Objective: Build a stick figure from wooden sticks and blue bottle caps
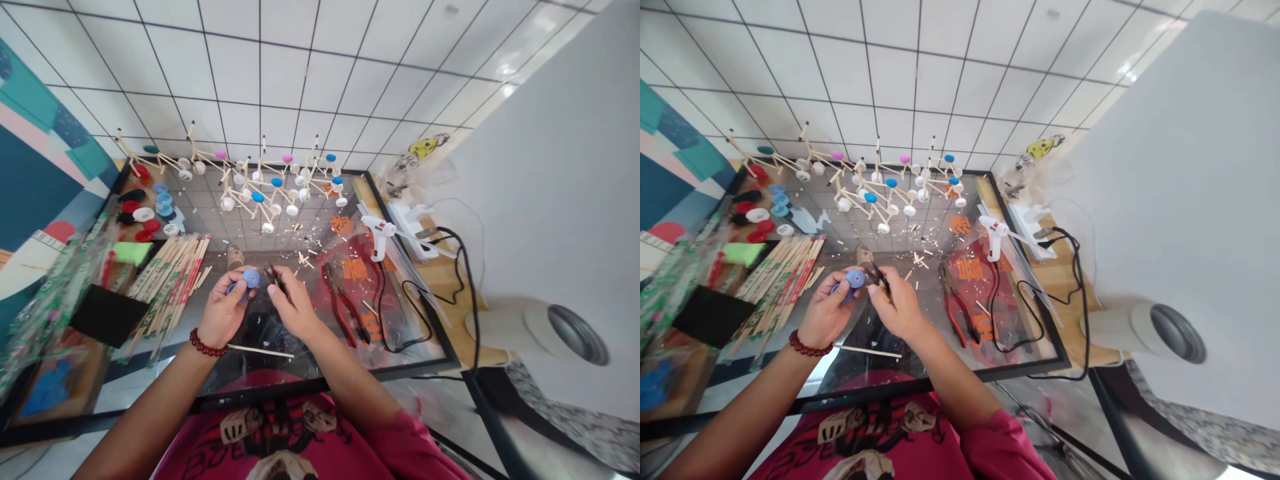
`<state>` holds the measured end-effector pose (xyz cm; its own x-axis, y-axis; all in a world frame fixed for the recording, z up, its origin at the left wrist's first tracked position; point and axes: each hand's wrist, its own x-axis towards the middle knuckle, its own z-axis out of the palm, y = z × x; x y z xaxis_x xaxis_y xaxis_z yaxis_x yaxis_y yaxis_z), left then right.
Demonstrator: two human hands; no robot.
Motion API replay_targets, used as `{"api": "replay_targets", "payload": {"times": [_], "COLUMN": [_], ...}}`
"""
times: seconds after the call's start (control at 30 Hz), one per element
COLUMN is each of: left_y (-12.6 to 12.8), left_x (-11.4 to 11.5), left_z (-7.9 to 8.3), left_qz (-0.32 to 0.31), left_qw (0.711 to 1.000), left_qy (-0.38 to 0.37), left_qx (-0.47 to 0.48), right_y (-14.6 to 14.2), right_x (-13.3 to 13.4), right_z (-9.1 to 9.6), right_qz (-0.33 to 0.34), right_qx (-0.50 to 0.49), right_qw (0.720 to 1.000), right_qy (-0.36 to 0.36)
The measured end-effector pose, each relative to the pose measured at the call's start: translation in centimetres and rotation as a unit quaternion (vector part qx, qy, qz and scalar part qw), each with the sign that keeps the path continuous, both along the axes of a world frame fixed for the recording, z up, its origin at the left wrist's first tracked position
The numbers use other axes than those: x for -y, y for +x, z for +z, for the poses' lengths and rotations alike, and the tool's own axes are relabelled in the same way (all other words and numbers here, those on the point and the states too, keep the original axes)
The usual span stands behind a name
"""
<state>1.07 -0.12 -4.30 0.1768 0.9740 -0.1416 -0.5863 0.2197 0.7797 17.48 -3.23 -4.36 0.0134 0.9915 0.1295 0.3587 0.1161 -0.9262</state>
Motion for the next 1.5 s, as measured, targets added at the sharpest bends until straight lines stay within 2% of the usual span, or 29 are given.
{"api": "replay_targets", "payload": {"times": [0.13,0.27,0.47,0.53,0.67,0.87,1.1,1.27,1.37,1.5], "left_y": [-0.2,-0.4,-0.9,-0.9,-0.7,-0.8,-0.9,-1.2,-1.1,-0.8], "left_x": [-0.2,-0.2,-0.1,-0.1,0.0,0.0,0.0,-0.2,-0.1,0.1], "left_z": [0.2,0.0,0.3,0.4,0.7,1.3,1.6,1.7,1.6,1.3], "left_qz": [0.038,0.025,-0.011,-0.011,-0.002,-0.005,-0.011,-0.014,-0.004,-0.028], "left_qw": [0.999,0.999,0.998,0.999,0.999,0.997,0.997,0.995,0.996,0.998], "left_qy": [0.004,-0.020,-0.062,-0.053,-0.015,0.031,0.033,0.049,0.043,0.027], "left_qx": [-0.007,0.001,0.002,-0.001,-0.029,-0.068,-0.066,-0.083,-0.074,-0.052], "right_y": [-0.6,-0.9,0.1,0.2,-0.2,0.4,0.8,0.3,-0.4,-0.7], "right_x": [0.6,0.5,-0.4,-0.3,0.4,0.1,0.1,0.4,0.4,-0.1], "right_z": [-0.3,-1.0,-1.4,-1.1,-0.4,0.2,0.1,0.0,-0.3,-0.5], "right_qz": [0.049,0.063,-0.035,-0.015,0.068,0.114,0.103,0.105,0.094,0.063], "right_qx": [0.145,0.206,0.142,0.119,0.107,0.067,0.128,0.138,0.098,-0.010], "right_qw": [0.988,0.976,0.989,0.993,0.992,0.991,0.986,0.985,0.991,0.997], "right_qy": [-0.006,-0.004,-0.027,-0.016,0.001,-0.013,0.011,0.014,-0.004,-0.042]}}
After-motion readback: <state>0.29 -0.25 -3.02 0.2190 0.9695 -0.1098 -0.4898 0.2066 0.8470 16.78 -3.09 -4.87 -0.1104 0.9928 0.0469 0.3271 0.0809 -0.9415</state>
